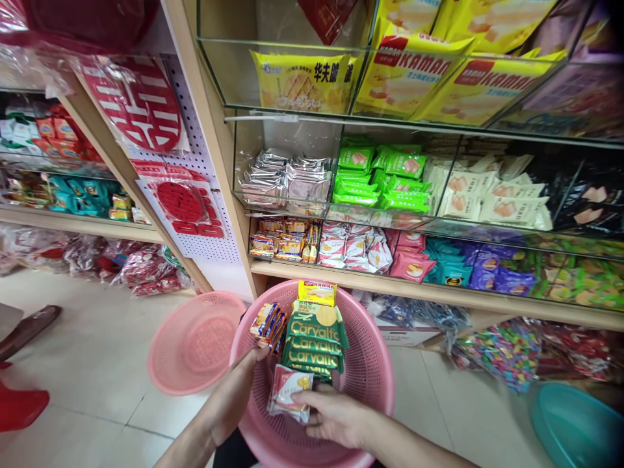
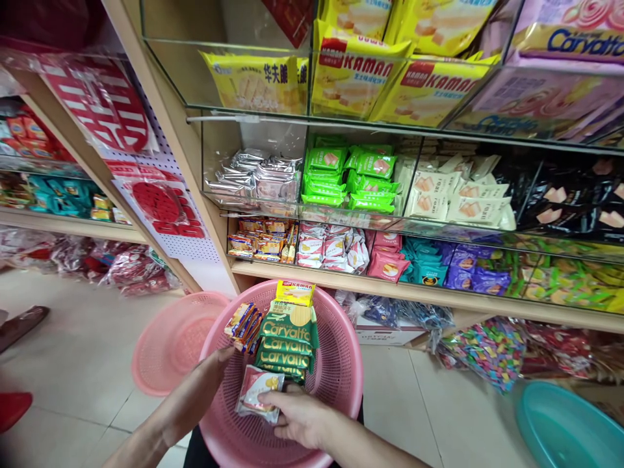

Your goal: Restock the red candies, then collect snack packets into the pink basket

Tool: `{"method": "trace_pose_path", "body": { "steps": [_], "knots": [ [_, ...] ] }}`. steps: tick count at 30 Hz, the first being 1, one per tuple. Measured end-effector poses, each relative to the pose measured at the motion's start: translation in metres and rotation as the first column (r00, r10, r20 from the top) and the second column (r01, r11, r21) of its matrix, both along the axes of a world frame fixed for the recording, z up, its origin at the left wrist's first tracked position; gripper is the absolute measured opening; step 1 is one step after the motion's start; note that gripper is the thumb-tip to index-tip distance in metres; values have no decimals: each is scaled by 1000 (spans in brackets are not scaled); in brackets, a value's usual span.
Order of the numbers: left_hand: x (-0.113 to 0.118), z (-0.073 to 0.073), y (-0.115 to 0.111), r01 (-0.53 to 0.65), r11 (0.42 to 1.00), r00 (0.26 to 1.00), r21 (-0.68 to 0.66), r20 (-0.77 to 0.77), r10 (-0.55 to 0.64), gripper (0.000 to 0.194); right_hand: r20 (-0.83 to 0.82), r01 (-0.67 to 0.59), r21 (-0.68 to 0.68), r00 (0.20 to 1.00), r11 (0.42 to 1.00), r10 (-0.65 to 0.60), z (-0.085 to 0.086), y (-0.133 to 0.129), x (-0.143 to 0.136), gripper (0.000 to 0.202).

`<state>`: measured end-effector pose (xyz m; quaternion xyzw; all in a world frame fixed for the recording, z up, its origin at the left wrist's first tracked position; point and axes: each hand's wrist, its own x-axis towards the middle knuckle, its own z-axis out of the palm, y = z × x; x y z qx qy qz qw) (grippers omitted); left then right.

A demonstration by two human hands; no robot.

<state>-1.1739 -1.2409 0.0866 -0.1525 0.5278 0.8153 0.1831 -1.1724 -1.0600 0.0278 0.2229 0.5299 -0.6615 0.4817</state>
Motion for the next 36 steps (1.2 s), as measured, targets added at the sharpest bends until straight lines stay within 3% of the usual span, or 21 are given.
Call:
{"method": "trace_pose_path", "body": {
  "steps": [4,11,15,19,22,25,27,29,32,36],
  "knots": [
    [3,8,-11,19,1000,1000,-16,-18,-20,41,8,-59,21,998,998,59,5,2,-2,43],
    [6,10,-10,-65,998,997,-18,37,66,40,-42,-121,50,992,991,123,19,12,2,46],
    [6,7,-12,-163,971,984,-173,45,173,51,-219,-237,123,941,964,260,30,31,6,34],
    [-3,-6,-19,-260,867,960,-425,-215,182,49,-437,-392,142,799,909,413,49,61,-6,33],
    [-12,-21,-27,-455,674,866,-582,-465,183,43,-568,-403,194,697,894,437,73,80,-32,38],
    [-17,-35,-34,-581,474,781,-662,-618,94,35,-721,-245,373,530,895,446,95,89,-68,41],
    [-17,-42,-38,-599,419,766,-683,-640,52,32,-807,-57,460,388,886,445,103,91,-96,37],
    [-17,-48,-41,-589,414,777,-694,-628,53,31,-858,134,486,261,864,442,106,93,-124,33],
    [-14,-57,-42,-568,437,799,-697,-594,93,32,-842,379,520,77,766,534,103,96,-162,26],
    [-8,-70,-39,-536,513,817,-670,-565,115,33,-757,518,548,-28,657,653,99,99,-198,28]
  ]
}}
